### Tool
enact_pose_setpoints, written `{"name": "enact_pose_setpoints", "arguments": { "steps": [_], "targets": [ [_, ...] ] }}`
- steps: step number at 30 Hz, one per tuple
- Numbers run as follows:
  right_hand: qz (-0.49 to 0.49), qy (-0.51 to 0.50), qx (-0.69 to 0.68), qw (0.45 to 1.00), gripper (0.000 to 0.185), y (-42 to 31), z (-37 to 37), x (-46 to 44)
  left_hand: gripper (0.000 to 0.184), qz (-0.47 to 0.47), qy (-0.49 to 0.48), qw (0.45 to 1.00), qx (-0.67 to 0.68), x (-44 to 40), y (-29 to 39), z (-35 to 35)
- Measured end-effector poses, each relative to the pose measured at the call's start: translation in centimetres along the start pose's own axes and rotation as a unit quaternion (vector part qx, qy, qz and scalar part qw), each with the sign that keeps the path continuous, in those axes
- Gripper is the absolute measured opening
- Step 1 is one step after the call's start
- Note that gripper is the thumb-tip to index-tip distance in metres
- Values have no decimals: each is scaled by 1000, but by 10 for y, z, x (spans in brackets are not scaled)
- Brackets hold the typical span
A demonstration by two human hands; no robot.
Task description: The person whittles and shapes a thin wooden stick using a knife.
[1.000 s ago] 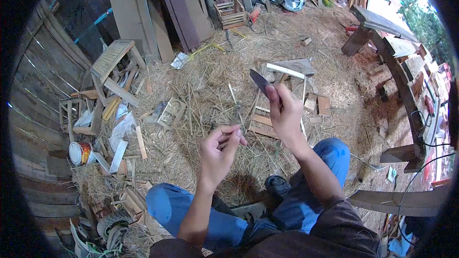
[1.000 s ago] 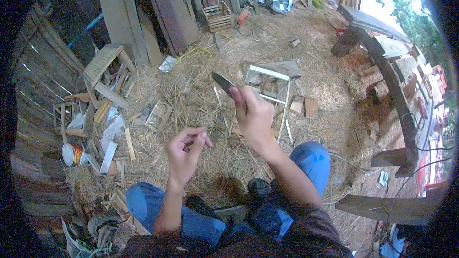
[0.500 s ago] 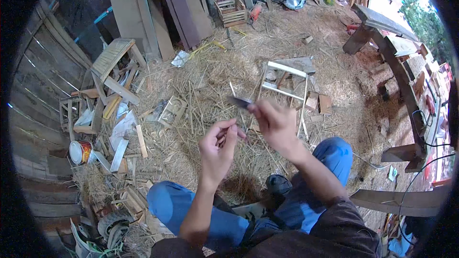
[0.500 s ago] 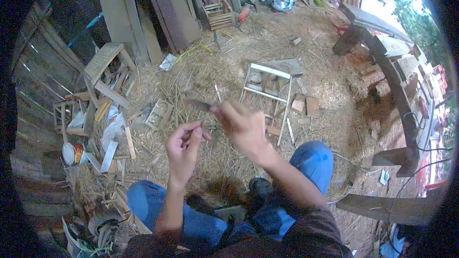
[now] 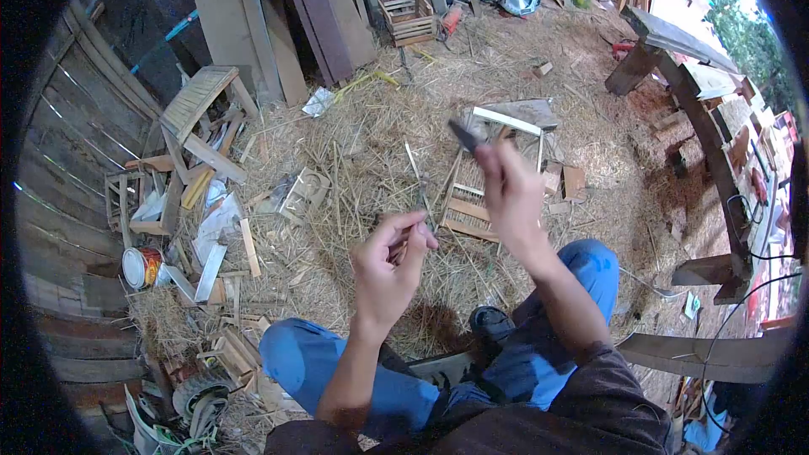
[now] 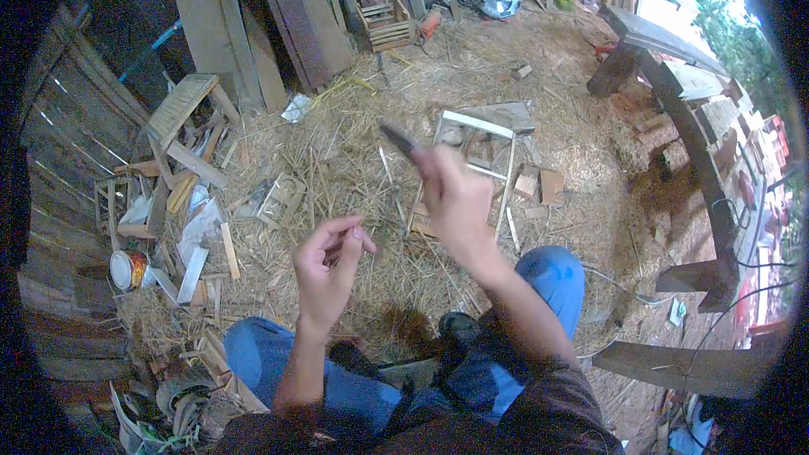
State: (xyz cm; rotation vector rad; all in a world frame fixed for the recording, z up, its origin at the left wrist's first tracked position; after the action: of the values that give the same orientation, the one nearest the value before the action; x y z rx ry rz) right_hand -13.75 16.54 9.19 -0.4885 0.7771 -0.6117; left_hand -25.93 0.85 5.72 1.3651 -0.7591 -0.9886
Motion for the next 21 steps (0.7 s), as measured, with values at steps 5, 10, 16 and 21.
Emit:
{"name": "enact_pose_setpoints", "arguments": {
  "steps": [5, 10, 16, 21],
  "targets": [
    [80, -113, 32, 990, 7, -25, -26, 17, 21, 24, 25, 999, -7, -3, -7, 8],
    [-23, -4, -4, 1000, 10, 9, 3, -1, 20, -5, 8, 999, -50, 1, 8, 6],
    [116, -51, -13, 992, 9, -23, -10, 14, 19, -23, 24, 996, -85, -3, -7, 9],
    [44, 17, 44, 998, 13, -6, 5, 10, 21, -69, 22, 990, -121, 0, 5, 3]
  ]
}}
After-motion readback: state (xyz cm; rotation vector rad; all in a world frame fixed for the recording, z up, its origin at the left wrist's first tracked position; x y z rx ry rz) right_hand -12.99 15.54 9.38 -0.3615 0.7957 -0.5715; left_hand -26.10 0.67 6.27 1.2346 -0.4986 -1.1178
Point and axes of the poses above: each hand's wrist, its own x-axis away from the middle knuckle, its own z-axis out of the back of the hand, y = z × x, the point moved 7 cm from there along -x, towards the middle knuckle, and after that the axes turned 10 degrees about -y, right-handed, at the moved point
